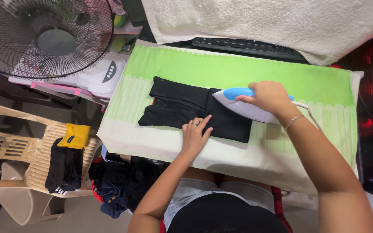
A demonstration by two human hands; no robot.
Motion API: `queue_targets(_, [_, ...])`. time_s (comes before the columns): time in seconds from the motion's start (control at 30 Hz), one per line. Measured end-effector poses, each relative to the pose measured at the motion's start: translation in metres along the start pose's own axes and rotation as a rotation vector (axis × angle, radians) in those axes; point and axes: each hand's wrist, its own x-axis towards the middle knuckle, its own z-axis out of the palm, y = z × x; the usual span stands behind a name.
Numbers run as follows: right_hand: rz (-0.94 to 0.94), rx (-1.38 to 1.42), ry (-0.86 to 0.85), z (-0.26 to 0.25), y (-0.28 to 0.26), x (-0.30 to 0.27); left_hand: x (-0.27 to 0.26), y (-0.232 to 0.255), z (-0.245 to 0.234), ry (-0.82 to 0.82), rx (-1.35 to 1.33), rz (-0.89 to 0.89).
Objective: The person irons a black sleeveless top on a green ironing board, smoothing and folding it before placing it aside. Then the person irons a pair of blue shorts, smoothing and folding them as well.
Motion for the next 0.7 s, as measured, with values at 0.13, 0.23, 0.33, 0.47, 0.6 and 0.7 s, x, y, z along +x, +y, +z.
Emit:
queue_targets(0.13, [-0.093, -0.041, 0.067, 0.004, -0.033, 0.024, -0.004, -0.005, 0.005, 0.022, -0.031, -0.006])
queue_targets(0.23, [-0.112, -0.065, 0.034, 0.006, -0.058, 0.042, -0.004, -0.005, 0.006, 0.027, -0.029, -0.020])
queue_targets(0.33, [-0.056, -0.028, -0.015, 0.008, -0.069, 0.049, -0.006, -0.004, 0.007, 0.021, -0.014, -0.038])
queue_targets(0.47, [0.012, -0.036, -0.067, 0.002, -0.055, 0.040, -0.005, -0.005, 0.007, -0.015, 0.005, -0.046])
queue_targets(0.6, [0.097, -0.033, -0.125, -0.007, -0.023, 0.013, -0.005, -0.005, 0.008, -0.009, 0.002, -0.036])
queue_targets(0.7, [0.145, -0.010, -0.159, -0.011, -0.002, 0.000, -0.005, -0.007, 0.002, -0.006, -0.023, -0.021])
